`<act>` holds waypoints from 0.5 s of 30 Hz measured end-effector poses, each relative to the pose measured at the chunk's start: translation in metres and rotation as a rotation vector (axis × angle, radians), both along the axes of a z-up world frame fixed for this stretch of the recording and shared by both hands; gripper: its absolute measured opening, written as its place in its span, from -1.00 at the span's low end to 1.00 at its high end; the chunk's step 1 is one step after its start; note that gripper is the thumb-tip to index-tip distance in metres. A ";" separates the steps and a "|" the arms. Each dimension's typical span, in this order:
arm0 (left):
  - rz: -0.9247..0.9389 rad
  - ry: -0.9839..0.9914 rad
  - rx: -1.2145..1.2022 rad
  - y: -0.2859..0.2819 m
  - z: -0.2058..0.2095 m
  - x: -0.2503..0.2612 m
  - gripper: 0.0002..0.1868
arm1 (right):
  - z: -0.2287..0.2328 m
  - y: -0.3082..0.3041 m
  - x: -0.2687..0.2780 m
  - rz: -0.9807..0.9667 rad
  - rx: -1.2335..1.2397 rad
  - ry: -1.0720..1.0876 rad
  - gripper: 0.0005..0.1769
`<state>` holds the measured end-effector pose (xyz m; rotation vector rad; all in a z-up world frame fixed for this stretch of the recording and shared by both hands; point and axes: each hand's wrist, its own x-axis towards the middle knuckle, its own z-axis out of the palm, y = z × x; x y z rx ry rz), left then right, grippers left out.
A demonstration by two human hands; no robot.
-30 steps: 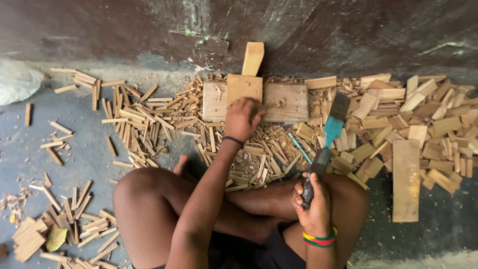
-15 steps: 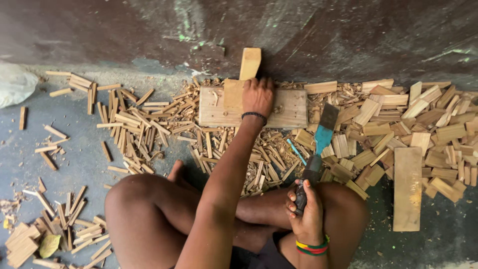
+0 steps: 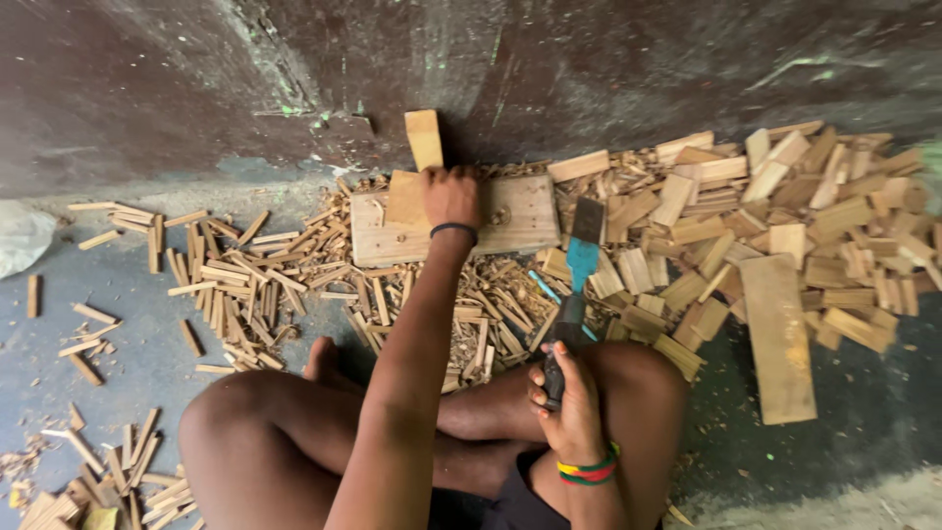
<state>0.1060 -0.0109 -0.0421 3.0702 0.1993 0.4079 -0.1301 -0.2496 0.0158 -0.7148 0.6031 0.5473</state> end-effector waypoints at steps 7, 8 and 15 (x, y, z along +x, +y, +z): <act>0.105 0.027 -0.592 -0.002 0.041 -0.035 -0.75 | -0.002 0.000 -0.008 0.015 -0.089 -0.070 -0.63; 0.094 -0.023 -0.649 0.003 0.049 -0.048 -0.75 | -0.001 0.000 -0.009 0.008 -0.091 -0.079 -0.64; 0.030 -0.260 -1.128 0.053 0.079 -0.129 -0.86 | 0.018 0.002 -0.025 0.029 0.116 -0.336 -0.71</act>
